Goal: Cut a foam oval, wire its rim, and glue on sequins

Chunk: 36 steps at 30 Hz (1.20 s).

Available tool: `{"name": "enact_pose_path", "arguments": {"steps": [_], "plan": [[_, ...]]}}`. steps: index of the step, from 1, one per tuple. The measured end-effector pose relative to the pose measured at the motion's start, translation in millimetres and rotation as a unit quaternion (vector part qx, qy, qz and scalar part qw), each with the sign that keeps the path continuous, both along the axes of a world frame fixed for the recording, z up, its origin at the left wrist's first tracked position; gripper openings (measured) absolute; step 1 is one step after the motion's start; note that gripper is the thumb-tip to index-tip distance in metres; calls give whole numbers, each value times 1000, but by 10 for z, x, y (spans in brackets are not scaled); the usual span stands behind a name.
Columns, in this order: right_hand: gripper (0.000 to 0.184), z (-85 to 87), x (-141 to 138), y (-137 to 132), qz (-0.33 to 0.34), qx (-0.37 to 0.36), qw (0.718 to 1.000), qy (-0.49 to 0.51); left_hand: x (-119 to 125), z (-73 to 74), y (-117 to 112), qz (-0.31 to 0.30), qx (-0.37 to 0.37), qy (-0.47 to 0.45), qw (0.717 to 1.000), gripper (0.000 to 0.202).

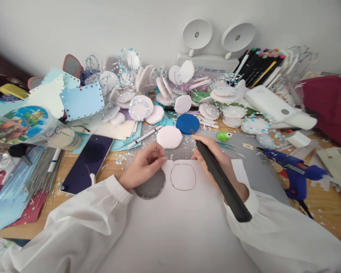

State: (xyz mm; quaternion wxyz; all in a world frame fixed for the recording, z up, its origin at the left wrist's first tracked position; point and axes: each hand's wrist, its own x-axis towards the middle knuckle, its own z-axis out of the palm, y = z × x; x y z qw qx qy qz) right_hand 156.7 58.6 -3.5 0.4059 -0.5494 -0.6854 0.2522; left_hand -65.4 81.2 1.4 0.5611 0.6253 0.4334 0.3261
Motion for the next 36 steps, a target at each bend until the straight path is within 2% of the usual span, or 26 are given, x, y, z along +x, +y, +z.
{"name": "enact_pose_path", "arguments": {"steps": [6, 9, 12, 14, 17, 21, 24, 29, 34, 36], "plan": [[34, 117, -17, -74, -42, 66, 996, 43, 19, 211, 160, -39, -30, 18, 999, 23], [33, 178, -18, -114, -58, 89, 994, 39, 69, 294, 268, -88, -128, 7, 988, 21], [34, 204, -15, -144, -49, 97, 993, 37, 122, 353, 365, -139, -241, 48, 959, 17], [33, 206, -12, -153, -48, 102, 993, 41, 145, 372, 405, -160, -282, 78, 943, 19], [32, 201, -14, -154, -45, 108, 992, 47, 154, 365, 417, -163, -301, 80, 936, 20], [34, 188, -25, -153, -34, 102, 993, 47, 142, 330, 370, -131, -310, 72, 939, 18], [36, 174, -33, -158, -32, 98, 993, 48, 133, 327, 316, -120, -286, 68, 948, 17], [36, 146, -39, -157, -35, 87, 994, 48, 131, 331, 252, -119, -185, 48, 974, 16], [35, 95, -38, -117, -41, 80, 995, 42, 0, 313, 280, 28, -39, 52, 997, 24], [33, 71, -42, -98, -42, 72, 995, 49, -104, 303, 286, 52, 29, 87, 994, 27]]}}
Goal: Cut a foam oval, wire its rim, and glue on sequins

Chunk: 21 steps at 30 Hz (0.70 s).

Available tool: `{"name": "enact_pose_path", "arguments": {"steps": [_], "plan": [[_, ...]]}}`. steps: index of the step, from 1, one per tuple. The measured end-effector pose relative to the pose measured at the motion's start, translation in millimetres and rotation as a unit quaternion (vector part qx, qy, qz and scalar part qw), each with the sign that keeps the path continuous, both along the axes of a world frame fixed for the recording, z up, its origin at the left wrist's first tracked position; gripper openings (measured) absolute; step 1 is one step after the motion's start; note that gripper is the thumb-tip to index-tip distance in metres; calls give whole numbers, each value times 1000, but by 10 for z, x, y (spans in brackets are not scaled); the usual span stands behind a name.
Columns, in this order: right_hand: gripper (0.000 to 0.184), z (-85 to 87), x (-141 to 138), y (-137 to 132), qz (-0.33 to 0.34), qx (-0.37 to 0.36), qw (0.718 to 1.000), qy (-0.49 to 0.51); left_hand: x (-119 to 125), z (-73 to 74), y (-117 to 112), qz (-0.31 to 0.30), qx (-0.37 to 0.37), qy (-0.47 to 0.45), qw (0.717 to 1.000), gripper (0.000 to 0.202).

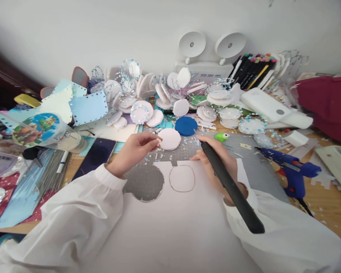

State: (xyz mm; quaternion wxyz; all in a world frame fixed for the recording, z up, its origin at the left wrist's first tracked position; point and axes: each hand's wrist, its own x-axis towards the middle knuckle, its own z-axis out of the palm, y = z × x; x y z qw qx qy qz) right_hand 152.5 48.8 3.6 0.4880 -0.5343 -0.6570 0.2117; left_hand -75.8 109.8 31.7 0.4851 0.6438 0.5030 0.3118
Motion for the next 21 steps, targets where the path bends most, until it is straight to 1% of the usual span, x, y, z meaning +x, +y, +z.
{"name": "enact_pose_path", "arguments": {"steps": [3, 5, 7, 8, 9, 10, 11, 14, 16, 19, 21], "plan": [[32, -22, -10, 16, 1, -9, 1000, 8, -148, -26, -35, -7, 90, 65, 994, 35], [31, -23, -15, 17, -3, -6, 1000, 5, -209, -42, -86, -9, 176, 122, 977, 35], [31, -18, -18, 14, -6, -2, 1000, 1, -223, -44, -155, -11, 256, 165, 953, 35], [31, -14, -19, 13, -8, 0, 1000, 1, -214, -38, -195, -15, 279, 174, 944, 37], [30, -10, -20, 12, -9, 1, 1000, 1, -195, -30, -237, -23, 287, 178, 941, 38], [30, -5, -21, 11, -9, 0, 1000, 0, -168, -22, -278, -39, 278, 177, 943, 38], [30, 1, -23, 10, -10, 0, 1000, -2, -138, -18, -317, -63, 251, 177, 949, 37], [29, 25, -30, 3, -11, -5, 1000, -1, -48, -53, -390, -122, 109, 184, 969, 31], [28, 46, -30, -9, -21, -8, 1000, 5, -10, -116, -394, -122, 30, 159, 979, 26], [22, 73, -17, -23, -46, 6, 999, 1, 5, -213, -365, -101, -42, 83, 991, 24], [21, 77, -4, -16, -62, 22, 998, 6, 2, -248, -352, -96, -86, 35, 991, 25]]}}
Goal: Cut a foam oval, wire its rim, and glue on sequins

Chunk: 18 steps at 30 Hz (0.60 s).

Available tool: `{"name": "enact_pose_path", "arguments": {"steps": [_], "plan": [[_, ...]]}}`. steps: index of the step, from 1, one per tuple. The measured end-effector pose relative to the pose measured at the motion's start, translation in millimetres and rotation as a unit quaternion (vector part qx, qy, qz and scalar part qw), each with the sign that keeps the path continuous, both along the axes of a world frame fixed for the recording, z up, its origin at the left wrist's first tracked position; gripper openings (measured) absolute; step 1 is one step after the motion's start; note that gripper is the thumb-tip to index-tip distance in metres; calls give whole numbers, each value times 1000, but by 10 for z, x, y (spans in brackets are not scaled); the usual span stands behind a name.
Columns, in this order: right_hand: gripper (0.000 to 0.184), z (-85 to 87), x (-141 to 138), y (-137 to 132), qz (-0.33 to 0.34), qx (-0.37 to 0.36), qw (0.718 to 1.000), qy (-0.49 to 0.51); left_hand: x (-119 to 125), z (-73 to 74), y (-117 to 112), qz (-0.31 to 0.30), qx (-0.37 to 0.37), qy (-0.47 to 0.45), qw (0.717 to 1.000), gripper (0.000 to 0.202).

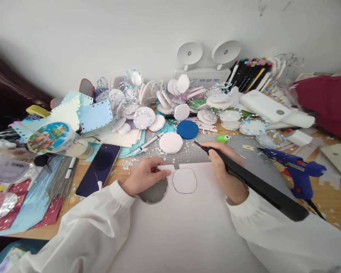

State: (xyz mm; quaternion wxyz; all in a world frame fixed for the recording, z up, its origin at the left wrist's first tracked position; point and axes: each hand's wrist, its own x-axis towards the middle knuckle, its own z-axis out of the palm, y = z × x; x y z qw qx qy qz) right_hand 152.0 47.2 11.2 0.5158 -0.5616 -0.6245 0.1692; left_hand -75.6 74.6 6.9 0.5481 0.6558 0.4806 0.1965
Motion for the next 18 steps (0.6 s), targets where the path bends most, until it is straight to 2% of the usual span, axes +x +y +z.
{"name": "enact_pose_path", "arguments": {"steps": [2, 4, 8, 10, 14, 18], "plan": [[24, -6, 3, 25, -4, -3, 999, 37, 1, -7, -5, 7, -32, -33, 999, 28], [24, -10, -10, 60, 10, -39, 993, 108, 11, -2, -24, 22, -44, -51, 997, 30], [20, 20, -96, 101, 45, -127, 966, 221, 41, -14, -60, 105, -36, -63, 992, 35], [21, 38, -166, 91, 42, -157, 957, 242, 50, -42, -66, 133, -26, -66, 989, 38], [25, 6, -333, 38, 55, -189, 941, 274, 58, -102, -81, 134, -19, -57, 989, 37], [23, -82, -431, -25, 99, -176, 948, 248, 45, -115, -111, 117, 27, -13, 993, 29]]}}
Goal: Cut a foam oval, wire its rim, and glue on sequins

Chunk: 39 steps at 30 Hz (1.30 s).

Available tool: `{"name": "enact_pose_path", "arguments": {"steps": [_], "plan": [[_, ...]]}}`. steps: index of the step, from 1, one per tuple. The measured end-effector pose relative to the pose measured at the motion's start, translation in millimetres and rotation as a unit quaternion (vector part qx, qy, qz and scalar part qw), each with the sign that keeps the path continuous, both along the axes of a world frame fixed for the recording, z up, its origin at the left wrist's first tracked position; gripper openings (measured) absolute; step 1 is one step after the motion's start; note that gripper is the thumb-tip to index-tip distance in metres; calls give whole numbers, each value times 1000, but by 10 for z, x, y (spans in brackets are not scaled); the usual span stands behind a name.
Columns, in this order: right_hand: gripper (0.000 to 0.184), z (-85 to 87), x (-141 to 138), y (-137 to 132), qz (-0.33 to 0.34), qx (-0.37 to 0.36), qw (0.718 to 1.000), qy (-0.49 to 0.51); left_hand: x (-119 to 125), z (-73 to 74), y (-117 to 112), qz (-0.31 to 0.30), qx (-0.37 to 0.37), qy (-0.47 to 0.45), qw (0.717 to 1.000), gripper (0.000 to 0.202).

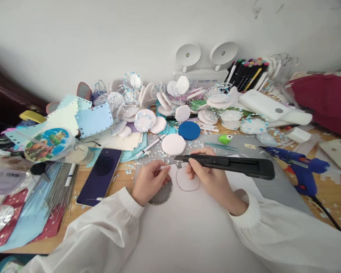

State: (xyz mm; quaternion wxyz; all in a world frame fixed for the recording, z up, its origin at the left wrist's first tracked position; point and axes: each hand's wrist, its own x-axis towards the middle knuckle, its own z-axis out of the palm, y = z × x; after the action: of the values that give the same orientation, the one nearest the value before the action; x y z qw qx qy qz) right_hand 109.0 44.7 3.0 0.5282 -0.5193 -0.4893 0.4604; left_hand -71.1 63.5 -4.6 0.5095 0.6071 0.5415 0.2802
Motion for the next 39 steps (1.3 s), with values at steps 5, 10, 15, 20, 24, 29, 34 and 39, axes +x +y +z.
{"name": "enact_pose_path", "arguments": {"steps": [5, 10, 15, 20, 24, 29, 34, 39], "plan": [[16, -7, 62, -77, 1, 45, 980, -195, -25, 25, -19, -24, 136, 154, 978, 27], [14, 26, 127, -97, 8, 43, 964, -262, -25, 26, -9, -36, 141, 147, 978, 29], [10, 23, 128, -88, 50, 30, 963, -264, -13, 44, -2, -36, 128, 137, 982, 30], [7, 9, 124, -86, 64, 29, 963, -259, -5, 58, -5, -35, 136, 134, 981, 28], [8, 5, 151, -94, 66, 33, 964, -257, -7, 53, -12, -31, 146, 131, 980, 27], [10, 15, 149, -111, 50, 45, 962, -266, -2, 45, -21, -27, 161, 131, 978, 26], [10, 24, 130, -110, 66, 40, 960, -269, 3, 47, -26, -27, 160, 133, 978, 26], [9, 14, 137, -104, 68, 49, 961, -264, -2, 38, -28, -28, 172, 138, 975, 25]]}}
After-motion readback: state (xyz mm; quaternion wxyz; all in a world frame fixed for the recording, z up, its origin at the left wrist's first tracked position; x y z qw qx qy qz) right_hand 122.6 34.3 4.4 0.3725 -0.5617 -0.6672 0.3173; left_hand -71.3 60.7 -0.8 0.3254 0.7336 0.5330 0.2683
